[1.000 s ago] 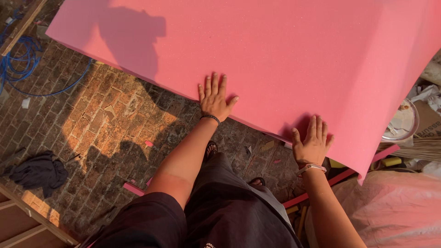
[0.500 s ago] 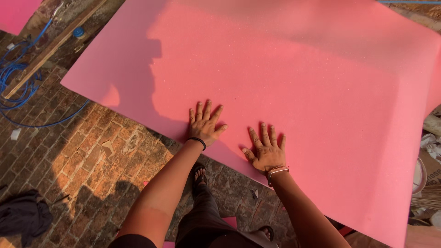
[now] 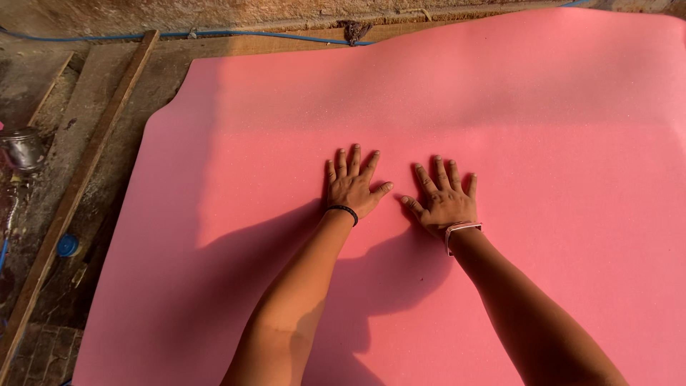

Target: The person unfolds a large pink foam sheet on a work table, smooths it flat with both hands, and aligns it with a denser foam board. They then stack the foam pieces, carry a foam-covered wooden frame across the workshop, set it down, and pick up a gray cloth from the floor.

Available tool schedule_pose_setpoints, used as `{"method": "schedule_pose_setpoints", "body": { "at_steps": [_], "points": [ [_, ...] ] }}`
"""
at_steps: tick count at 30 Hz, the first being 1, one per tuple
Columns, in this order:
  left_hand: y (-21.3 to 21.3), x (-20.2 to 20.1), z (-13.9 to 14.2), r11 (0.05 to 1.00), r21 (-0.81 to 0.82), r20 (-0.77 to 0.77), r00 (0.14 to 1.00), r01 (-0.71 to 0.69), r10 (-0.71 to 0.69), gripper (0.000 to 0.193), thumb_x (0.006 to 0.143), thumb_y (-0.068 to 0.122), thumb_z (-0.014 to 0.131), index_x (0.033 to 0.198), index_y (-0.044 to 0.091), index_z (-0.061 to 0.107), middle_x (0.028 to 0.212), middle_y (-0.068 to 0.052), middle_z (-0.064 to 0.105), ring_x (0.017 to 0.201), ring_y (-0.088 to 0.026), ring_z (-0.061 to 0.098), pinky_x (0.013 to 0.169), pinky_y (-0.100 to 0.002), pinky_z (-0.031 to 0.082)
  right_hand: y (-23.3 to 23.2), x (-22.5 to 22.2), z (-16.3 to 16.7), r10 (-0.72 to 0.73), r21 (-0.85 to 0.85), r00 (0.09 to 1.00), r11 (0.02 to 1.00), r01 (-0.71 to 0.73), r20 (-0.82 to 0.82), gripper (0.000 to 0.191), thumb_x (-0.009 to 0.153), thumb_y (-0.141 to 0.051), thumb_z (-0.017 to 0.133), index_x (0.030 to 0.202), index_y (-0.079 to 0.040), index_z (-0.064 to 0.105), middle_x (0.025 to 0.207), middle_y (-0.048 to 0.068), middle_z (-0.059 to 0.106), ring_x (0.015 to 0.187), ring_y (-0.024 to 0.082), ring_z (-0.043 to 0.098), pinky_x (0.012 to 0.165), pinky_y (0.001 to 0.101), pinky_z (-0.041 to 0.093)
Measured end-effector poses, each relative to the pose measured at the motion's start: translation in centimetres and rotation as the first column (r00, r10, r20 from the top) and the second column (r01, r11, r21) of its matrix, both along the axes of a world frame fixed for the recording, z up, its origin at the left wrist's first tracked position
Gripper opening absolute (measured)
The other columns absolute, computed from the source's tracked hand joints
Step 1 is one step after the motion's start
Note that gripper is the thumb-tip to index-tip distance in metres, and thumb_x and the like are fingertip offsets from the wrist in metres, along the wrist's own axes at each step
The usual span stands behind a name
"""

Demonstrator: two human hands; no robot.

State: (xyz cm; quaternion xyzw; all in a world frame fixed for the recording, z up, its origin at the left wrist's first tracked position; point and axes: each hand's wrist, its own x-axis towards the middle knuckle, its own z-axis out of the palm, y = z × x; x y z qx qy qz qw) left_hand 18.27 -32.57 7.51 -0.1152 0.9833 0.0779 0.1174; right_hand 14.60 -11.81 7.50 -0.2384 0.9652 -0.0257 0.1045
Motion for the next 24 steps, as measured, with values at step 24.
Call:
{"method": "schedule_pose_setpoints", "body": {
  "at_steps": [24],
  "points": [
    [-33.2, 3.6, -1.2, 0.897, -0.047, -0.187, 0.886, -0.439, 0.423, 0.081, 0.096, 0.066, 0.045, 0.163, 0.027, 0.024, 0.171, -0.010, 0.015, 0.158, -0.030, 0.007, 0.125, -0.055, 0.002, -6.8, -12.0, -2.9, -0.057, -0.157, 0.991, 0.987, 0.038, -0.119, 0.067, 0.098, -0.075, 0.034, 0.150, -0.036, 0.051, 0.153, 0.002, 0.052, 0.143, 0.029, 0.043, 0.117, 0.0604, 0.021]
  ]
}}
